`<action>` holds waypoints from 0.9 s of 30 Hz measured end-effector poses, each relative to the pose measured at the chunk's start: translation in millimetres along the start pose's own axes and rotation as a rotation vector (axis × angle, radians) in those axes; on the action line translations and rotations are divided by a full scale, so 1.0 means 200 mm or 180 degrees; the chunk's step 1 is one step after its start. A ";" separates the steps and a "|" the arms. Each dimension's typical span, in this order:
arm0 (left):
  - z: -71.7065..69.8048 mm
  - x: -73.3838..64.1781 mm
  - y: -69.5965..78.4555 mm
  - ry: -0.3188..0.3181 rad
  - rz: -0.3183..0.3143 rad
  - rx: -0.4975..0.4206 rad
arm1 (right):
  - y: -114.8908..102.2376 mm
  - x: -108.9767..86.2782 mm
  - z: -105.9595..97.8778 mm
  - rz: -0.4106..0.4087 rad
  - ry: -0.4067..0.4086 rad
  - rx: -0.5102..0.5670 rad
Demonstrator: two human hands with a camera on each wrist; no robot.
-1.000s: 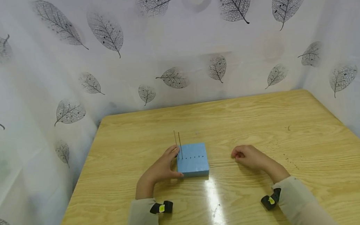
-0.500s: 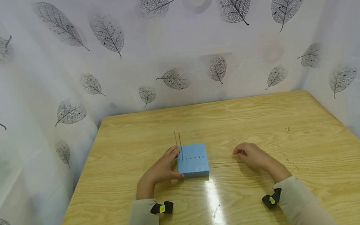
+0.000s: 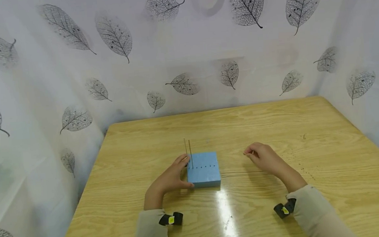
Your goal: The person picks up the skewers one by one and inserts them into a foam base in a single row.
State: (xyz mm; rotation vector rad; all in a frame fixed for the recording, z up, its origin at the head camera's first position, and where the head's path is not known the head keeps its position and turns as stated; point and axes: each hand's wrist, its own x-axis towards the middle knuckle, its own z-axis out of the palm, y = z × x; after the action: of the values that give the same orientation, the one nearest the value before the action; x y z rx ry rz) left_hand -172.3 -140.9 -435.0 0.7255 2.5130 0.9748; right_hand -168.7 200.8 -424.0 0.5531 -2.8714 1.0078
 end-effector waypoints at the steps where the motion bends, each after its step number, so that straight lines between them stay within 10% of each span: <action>1: 0.00 0.00 0.00 -0.0004 -0.0008 -0.0009 | -0.01 0.00 0.00 0.0002 0.0066 0.0008; 12: -0.01 -0.01 0.01 -0.0040 -0.0034 -0.0062 | -0.12 0.03 -0.02 -0.0178 0.0719 0.0327; 27: -0.01 -0.01 0.00 -0.0029 -0.0066 -0.0090 | -0.29 0.09 0.01 -0.0641 0.0892 0.1168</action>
State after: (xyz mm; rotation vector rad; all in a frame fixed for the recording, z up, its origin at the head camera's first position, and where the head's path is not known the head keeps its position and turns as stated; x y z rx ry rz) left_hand -171.7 -142.2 -433.1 0.6924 2.4887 0.9955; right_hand -166.1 152.7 -387.8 0.6452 -2.3488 1.4527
